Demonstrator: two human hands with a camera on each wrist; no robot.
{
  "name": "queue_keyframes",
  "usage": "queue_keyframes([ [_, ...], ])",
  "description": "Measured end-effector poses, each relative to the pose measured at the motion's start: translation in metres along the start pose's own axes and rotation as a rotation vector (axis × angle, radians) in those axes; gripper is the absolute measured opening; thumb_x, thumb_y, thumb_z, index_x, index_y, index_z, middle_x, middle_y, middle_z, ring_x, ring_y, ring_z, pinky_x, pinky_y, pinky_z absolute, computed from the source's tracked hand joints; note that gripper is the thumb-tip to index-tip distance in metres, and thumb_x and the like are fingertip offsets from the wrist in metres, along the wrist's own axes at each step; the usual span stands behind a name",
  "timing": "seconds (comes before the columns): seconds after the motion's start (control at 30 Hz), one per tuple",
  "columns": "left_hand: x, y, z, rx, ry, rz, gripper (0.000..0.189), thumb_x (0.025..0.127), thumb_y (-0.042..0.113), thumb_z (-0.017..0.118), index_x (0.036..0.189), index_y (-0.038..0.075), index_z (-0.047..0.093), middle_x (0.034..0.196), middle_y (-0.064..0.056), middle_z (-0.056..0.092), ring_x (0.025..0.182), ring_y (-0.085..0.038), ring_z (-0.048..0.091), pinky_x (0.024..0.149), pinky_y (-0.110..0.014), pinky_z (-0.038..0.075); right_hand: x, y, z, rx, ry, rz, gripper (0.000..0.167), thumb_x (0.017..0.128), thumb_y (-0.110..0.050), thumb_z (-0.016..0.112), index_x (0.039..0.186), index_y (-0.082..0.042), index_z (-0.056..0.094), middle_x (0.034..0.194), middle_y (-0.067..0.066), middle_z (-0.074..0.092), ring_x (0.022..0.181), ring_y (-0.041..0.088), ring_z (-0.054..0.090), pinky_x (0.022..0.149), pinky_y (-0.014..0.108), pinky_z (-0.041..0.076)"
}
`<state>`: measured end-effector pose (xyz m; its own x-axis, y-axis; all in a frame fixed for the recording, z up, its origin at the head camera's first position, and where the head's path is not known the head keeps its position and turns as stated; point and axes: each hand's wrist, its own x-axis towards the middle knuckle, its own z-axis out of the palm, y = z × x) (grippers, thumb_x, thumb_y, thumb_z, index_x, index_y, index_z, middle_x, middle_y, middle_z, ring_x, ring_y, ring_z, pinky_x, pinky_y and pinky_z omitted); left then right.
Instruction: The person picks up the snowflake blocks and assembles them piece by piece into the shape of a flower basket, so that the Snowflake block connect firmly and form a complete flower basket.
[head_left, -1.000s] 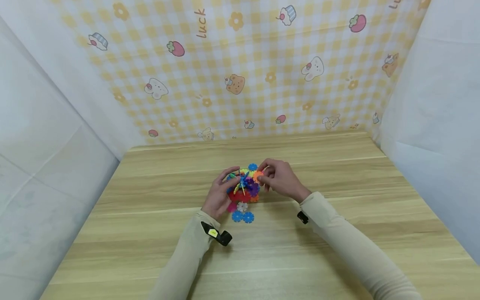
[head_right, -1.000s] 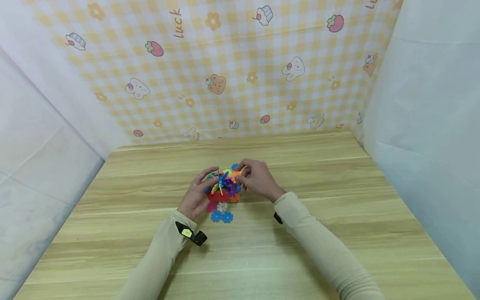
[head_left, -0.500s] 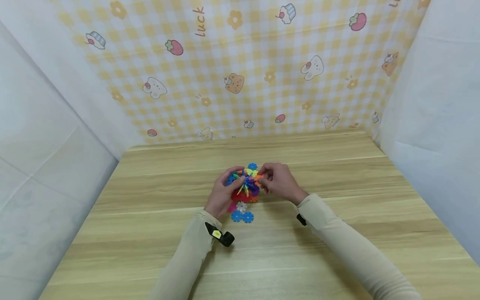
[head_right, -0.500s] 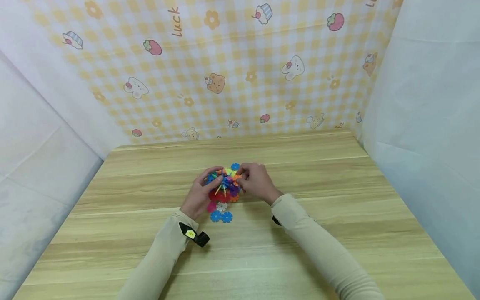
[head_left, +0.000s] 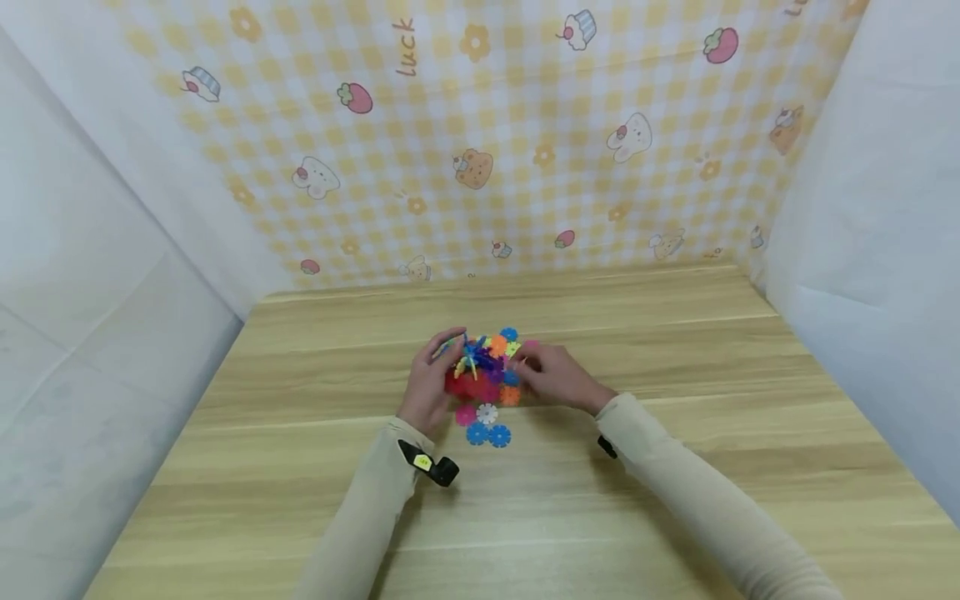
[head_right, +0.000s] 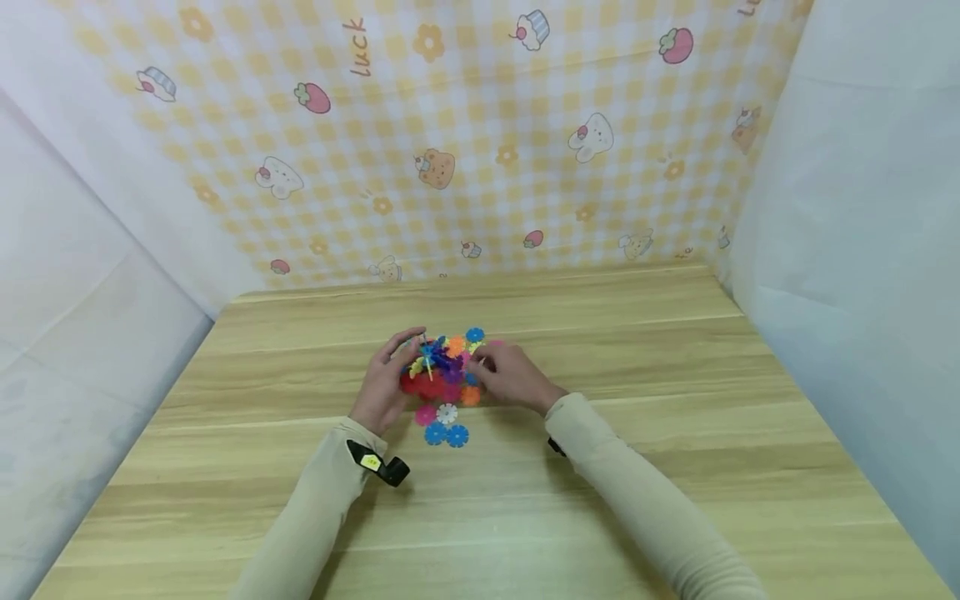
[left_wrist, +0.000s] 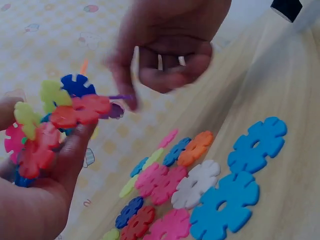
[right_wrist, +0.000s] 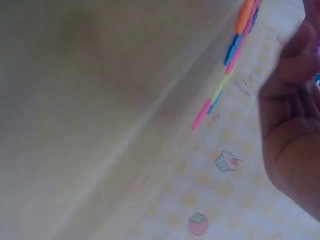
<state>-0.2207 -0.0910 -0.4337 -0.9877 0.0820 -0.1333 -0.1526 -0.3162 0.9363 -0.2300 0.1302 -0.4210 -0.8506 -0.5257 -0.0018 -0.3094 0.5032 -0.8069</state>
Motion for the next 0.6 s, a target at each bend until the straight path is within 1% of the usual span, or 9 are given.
queue_keyframes([
  [0.07, 0.0, 0.0, -0.002, -0.029, 0.015, 0.013, 0.038, 0.104, 0.029, 0.056, 0.135, 0.007, 0.056, 0.128, -0.001, 0.056, 0.118, -0.017, 0.053, 0.089, -0.024, 0.054, 0.002, -0.001, 0.002, -0.157, -0.066, -0.021, 0.021, 0.101, -0.015, 0.058, 0.111, -0.001, 0.069, 0.077, 0.01, 0.068, 0.06, 0.012, 0.056, 0.056, 0.026, 0.05],
  [0.13, 0.0, 0.001, -0.003, -0.049, 0.009, 0.02, 0.036, 0.104, 0.03, 0.055, 0.132, 0.007, 0.059, 0.13, 0.0, 0.053, 0.119, -0.017, 0.049, 0.089, -0.023, 0.053, 0.004, -0.003, 0.004, -0.301, -0.115, -0.053, 0.02, 0.096, -0.012, 0.065, 0.111, -0.001, 0.071, 0.08, 0.007, 0.069, 0.063, 0.011, 0.056, 0.058, 0.024, 0.048],
  [0.2, 0.0, 0.0, -0.004, -0.065, -0.014, 0.013, 0.032, 0.104, 0.03, 0.055, 0.127, 0.009, 0.062, 0.134, -0.001, 0.05, 0.121, -0.017, 0.048, 0.09, -0.023, 0.054, 0.008, -0.005, 0.007, -0.422, -0.133, -0.066, 0.02, 0.092, -0.013, 0.07, 0.109, -0.003, 0.071, 0.081, 0.004, 0.068, 0.066, 0.011, 0.054, 0.06, 0.023, 0.046],
  [0.27, 0.0, 0.0, -0.004, -0.07, -0.046, -0.004, 0.028, 0.104, 0.03, 0.054, 0.124, 0.013, 0.063, 0.139, -0.005, 0.047, 0.12, -0.017, 0.051, 0.091, -0.024, 0.055, 0.009, -0.006, 0.01, -0.496, -0.136, -0.048, 0.017, 0.09, -0.014, 0.073, 0.104, -0.004, 0.071, 0.079, 0.003, 0.065, 0.067, 0.012, 0.052, 0.061, 0.024, 0.045],
  [0.33, 0.0, -0.001, -0.003, -0.067, -0.082, -0.015, 0.031, 0.105, 0.03, 0.052, 0.128, 0.011, 0.061, 0.144, -0.01, 0.044, 0.119, -0.017, 0.054, 0.091, -0.026, 0.056, 0.011, -0.006, 0.012, -0.537, -0.129, -0.025, 0.014, 0.089, -0.014, 0.074, 0.099, -0.005, 0.069, 0.076, 0.002, 0.062, 0.067, 0.014, 0.05, 0.06, 0.026, 0.043],
  [0.4, 0.0, -0.002, -0.002, -0.063, -0.103, -0.028, 0.034, 0.106, 0.03, 0.051, 0.131, 0.009, 0.058, 0.145, -0.013, 0.042, 0.118, -0.016, 0.055, 0.092, -0.027, 0.056, 0.011, -0.006, 0.013, -0.55, -0.119, -0.011, 0.013, 0.087, -0.012, 0.075, 0.097, -0.006, 0.068, 0.077, 0.003, 0.063, 0.067, 0.015, 0.05, 0.062, 0.027, 0.045],
  [0.5, 0.0, -0.002, -0.002, -0.046, -0.117, -0.038, 0.036, 0.106, 0.03, 0.049, 0.134, 0.007, 0.056, 0.144, -0.012, 0.045, 0.12, -0.018, 0.055, 0.096, -0.032, 0.056, 0.011, -0.004, 0.015, -0.535, -0.109, -0.016, 0.02, 0.085, -0.01, 0.076, 0.103, -0.007, 0.069, 0.085, 0.005, 0.069, 0.07, 0.016, 0.054, 0.068, 0.031, 0.051],
  [0.57, 0.0, -0.002, -0.003, -0.03, -0.124, -0.04, 0.035, 0.106, 0.031, 0.049, 0.134, 0.01, 0.057, 0.144, -0.009, 0.045, 0.124, -0.02, 0.053, 0.101, -0.037, 0.054, 0.012, -0.003, 0.015, -0.529, -0.105, -0.029, 0.028, 0.084, -0.009, 0.077, 0.11, -0.007, 0.068, 0.092, 0.006, 0.072, 0.074, 0.015, 0.056, 0.074, 0.032, 0.054],
  [0.6, 0.0, -0.002, -0.003, -0.021, -0.129, -0.036, 0.035, 0.106, 0.032, 0.05, 0.133, 0.012, 0.058, 0.145, -0.008, 0.044, 0.125, -0.021, 0.05, 0.103, -0.039, 0.052, 0.012, -0.003, 0.015, -0.523, -0.104, -0.028, 0.03, 0.083, -0.009, 0.077, 0.111, -0.007, 0.068, 0.093, 0.006, 0.072, 0.075, 0.016, 0.056, 0.074, 0.033, 0.054],
])
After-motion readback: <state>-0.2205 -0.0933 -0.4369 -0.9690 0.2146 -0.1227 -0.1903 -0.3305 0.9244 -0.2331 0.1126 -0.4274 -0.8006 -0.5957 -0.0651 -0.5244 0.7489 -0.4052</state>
